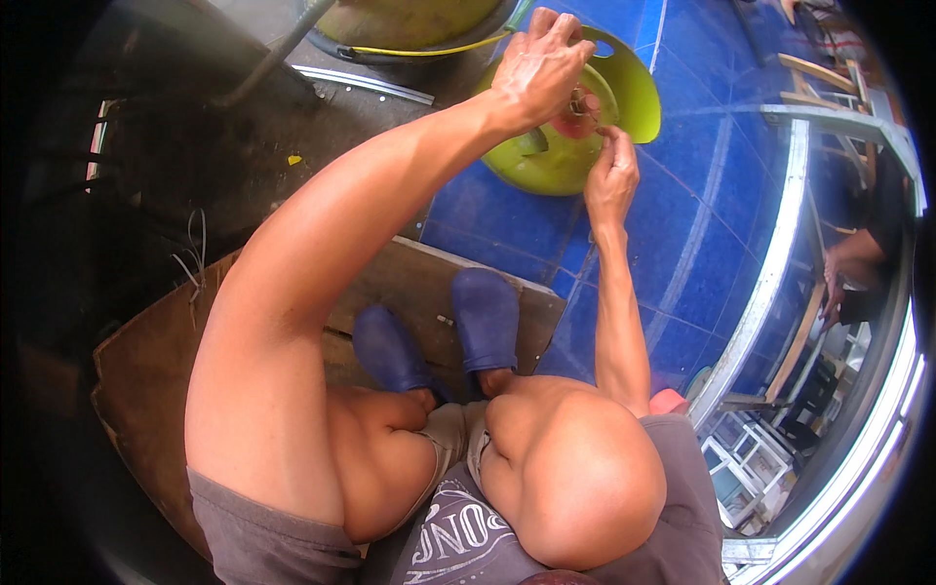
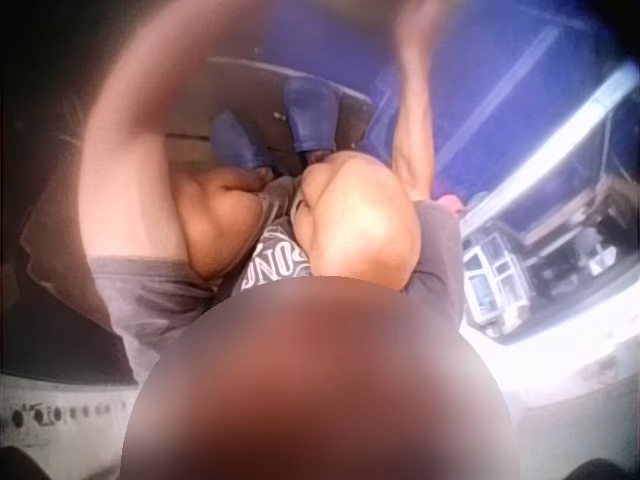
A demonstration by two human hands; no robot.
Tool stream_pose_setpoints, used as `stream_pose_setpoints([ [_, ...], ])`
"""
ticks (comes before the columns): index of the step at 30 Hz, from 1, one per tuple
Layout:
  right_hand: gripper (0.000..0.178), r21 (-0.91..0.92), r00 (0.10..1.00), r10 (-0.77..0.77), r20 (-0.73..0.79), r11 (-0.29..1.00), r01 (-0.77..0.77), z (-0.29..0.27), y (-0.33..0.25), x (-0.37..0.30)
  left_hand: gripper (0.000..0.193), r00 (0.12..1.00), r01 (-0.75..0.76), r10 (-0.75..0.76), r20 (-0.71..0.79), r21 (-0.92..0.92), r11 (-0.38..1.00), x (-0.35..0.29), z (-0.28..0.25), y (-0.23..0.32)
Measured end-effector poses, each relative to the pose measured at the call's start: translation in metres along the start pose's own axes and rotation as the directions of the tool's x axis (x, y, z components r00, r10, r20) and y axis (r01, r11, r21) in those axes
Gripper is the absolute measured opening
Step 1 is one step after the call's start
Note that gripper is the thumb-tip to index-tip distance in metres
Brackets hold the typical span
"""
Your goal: The person sits on the floor and works on a green gas cylinder valve, using a wrench to loosen and tighten components. They then use a lighter to ignite a long metal rod and insert it into a metal container.
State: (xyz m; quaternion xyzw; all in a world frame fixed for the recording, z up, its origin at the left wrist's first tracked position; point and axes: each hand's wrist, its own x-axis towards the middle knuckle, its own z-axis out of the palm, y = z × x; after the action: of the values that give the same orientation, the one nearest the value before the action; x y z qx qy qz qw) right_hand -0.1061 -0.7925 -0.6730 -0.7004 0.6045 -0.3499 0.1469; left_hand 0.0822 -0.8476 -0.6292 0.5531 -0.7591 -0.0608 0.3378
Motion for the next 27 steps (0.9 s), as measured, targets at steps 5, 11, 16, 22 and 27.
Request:
stream_pose_setpoints([
  [5, 0.019, 0.055, 0.996, 0.072, -0.055, 0.996, -0.069, 0.007, -0.004, -0.002, 0.046, 0.999, 0.015, -0.016, -0.044, -0.032, 0.999, 0.0, 0.0, -0.001],
  [11, 0.017, -0.001, 0.994, -0.033, -0.107, 0.999, 0.033, 0.012, -0.007, -0.003, 0.062, 0.969, 0.24, -0.245, -0.03, -0.119, 0.964, -0.001, 0.003, 0.001],
  [16, 0.014, -0.054, 0.977, -0.151, -0.152, 0.988, 0.144, 0.016, -0.019, -0.001, 0.061, 0.962, 0.27, -0.265, 0.057, -0.122, 0.955, -0.001, 0.005, -0.003],
  [22, 0.013, -0.186, 0.976, -0.209, -0.061, 0.963, 0.194, 0.012, -0.033, 0.01, 0.053, 0.98, 0.198, -0.197, 0.034, -0.045, 0.979, 0.0, 0.007, -0.006],
  [27, 0.011, -0.23, 0.928, -0.369, 0.058, 0.899, 0.372, -0.001, -0.033, 0.026, 0.053, 0.977, 0.208, -0.203, 0.062, -0.07, 0.976, -0.001, 0.005, -0.006],
])
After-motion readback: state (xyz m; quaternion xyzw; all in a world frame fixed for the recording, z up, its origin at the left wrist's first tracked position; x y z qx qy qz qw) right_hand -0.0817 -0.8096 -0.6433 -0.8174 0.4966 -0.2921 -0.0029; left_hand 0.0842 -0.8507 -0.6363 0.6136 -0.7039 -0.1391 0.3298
